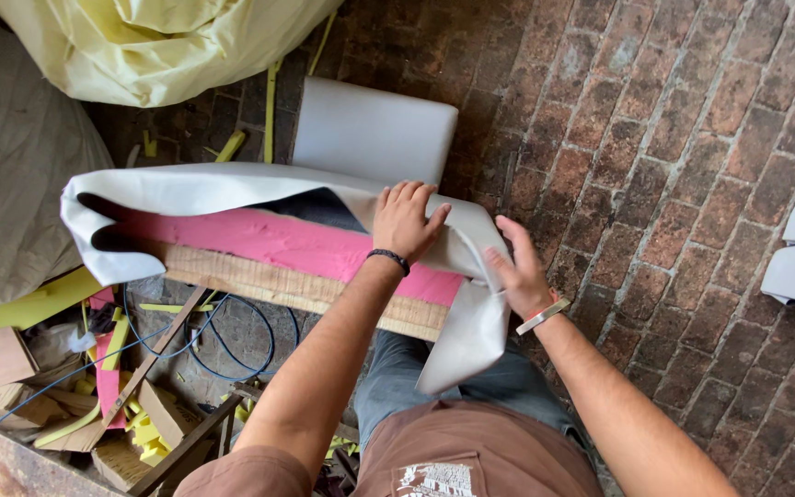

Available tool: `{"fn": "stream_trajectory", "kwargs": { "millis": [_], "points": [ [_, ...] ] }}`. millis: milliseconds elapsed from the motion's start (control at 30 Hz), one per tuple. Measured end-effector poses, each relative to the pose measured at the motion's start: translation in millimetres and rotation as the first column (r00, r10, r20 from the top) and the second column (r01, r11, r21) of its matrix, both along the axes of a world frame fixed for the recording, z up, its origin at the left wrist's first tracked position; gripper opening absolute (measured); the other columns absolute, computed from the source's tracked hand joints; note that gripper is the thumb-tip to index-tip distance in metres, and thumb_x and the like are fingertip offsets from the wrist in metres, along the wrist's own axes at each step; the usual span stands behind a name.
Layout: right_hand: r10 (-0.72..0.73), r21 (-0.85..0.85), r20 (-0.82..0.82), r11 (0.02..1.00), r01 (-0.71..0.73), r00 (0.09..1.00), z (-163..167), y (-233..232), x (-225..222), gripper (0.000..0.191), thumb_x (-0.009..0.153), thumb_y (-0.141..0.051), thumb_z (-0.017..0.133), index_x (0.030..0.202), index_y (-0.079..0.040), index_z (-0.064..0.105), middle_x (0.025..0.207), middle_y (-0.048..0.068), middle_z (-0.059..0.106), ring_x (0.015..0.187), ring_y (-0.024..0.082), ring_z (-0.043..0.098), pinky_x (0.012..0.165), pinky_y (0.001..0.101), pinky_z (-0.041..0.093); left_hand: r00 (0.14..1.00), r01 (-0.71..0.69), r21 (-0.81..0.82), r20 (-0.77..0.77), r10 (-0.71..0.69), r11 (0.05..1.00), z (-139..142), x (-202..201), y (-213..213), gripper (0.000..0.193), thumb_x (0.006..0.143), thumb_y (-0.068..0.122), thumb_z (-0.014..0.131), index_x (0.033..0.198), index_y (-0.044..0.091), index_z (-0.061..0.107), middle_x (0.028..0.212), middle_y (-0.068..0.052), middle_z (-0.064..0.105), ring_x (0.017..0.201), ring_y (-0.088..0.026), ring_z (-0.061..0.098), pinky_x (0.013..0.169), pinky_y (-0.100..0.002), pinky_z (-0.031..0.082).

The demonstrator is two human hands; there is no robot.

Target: The person works on a wooden furniture frame on the workshop floor, trimming excess pink foam with a knife, positioning gray foam and white fabric over the frame, and using a pneumatic nail gun to staple the fabric to the wood, pressing the fabric taut by hand between fastening.

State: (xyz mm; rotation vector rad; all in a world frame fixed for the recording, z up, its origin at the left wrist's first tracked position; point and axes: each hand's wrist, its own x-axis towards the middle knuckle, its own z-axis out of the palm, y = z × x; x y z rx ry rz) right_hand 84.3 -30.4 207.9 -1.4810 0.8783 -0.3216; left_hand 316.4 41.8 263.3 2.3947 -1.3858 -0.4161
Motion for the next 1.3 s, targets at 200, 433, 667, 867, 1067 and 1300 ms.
{"fn": "stream_trajectory", "kwargs": {
  "millis": [200,433,667,867,1067,1300],
  "points": [
    [-0.354,0.02,-0.509,0.906,0.422,0.785,-128.2,-38.4,-52.9,0.041,0.088,-0.038,0.077,0.112,-0.005,0.072,0.108,0.011,0.075,0.103,0.022,0.069,0.093,0.0339,0.052,0.996,0.053,-0.011,-0.067,-0.053,0.999,-11.9,-9.3,4.4,0.036,0.096,0.037,0.065,0.119,0.01,0.069,0.131,-0.012,0.066,0.127,-0.032,0.056,0.107,-0.046,0.04],
    [-0.213,0.07,-0.656,0.938,0.339,0.724,-279.3,-53.8,-71.8,0.029,0.084,-0.029,0.081,0.103,-0.008,0.076,0.099,0.009,0.077,0.093,0.022,0.071,0.086,0.0353,0.054,0.991,-0.02,0.044,-0.132,0.026,0.999,2.0,-28.0,28.7,0.025,0.093,0.025,0.066,0.115,0.013,0.071,0.122,-0.007,0.072,0.113,-0.029,0.066,0.096,-0.041,0.048],
    [-0.186,0.047,-0.686,0.953,0.299,0.704,-409.3,-73.5,-20.8,0.024,0.086,-0.026,0.079,0.103,-0.01,0.078,0.097,0.01,0.077,0.092,0.024,0.073,0.085,0.0354,0.056,0.702,0.707,0.603,-0.535,-0.47,0.37,-92.7,31.4,15.3,0.069,0.102,0.056,0.058,0.154,0.014,0.041,0.157,-0.017,0.044,0.143,-0.037,0.04,0.115,-0.055,0.025],
    [-0.055,0.092,-0.789,0.974,0.206,0.612,-490.4,-75.6,-0.4,0.033,0.091,-0.031,0.072,0.118,-0.013,0.075,0.116,0.013,0.075,0.109,0.029,0.07,0.097,0.0386,0.053,0.757,0.565,0.825,-0.519,-0.397,-0.002,-259.7,84.1,-66.9,0.075,0.097,0.059,0.049,0.158,0.017,0.034,0.159,-0.009,0.044,0.147,-0.028,0.044,0.121,-0.047,0.036],
    [0.14,0.207,-0.837,0.976,0.069,0.529,-566.9,-77.4,5.7,0.05,0.091,-0.043,0.069,0.136,-0.022,0.065,0.148,0.013,0.053,0.136,0.033,0.05,0.113,0.0442,0.039,0.867,0.489,0.819,-0.493,-0.07,0.301,-380.6,32.3,-112.3,0.093,0.086,0.084,0.029,0.164,0.036,0.012,0.171,-0.012,0.0,0.157,-0.036,-0.002,0.123,-0.064,0.001],
    [0.276,0.352,-0.851,0.931,0.096,0.447,-624.0,-97.9,32.3,0.064,0.092,-0.054,0.065,0.15,-0.031,0.055,0.164,0.015,0.028,0.146,0.039,0.044,0.123,0.0428,0.038,0.875,0.479,0.835,-0.477,-0.08,0.27,-408.5,19.5,-113.2,0.097,0.083,0.085,0.03,0.164,0.035,0.014,0.172,-0.012,0.003,0.157,-0.038,0.002,0.123,-0.065,0.001]
  ]
}}
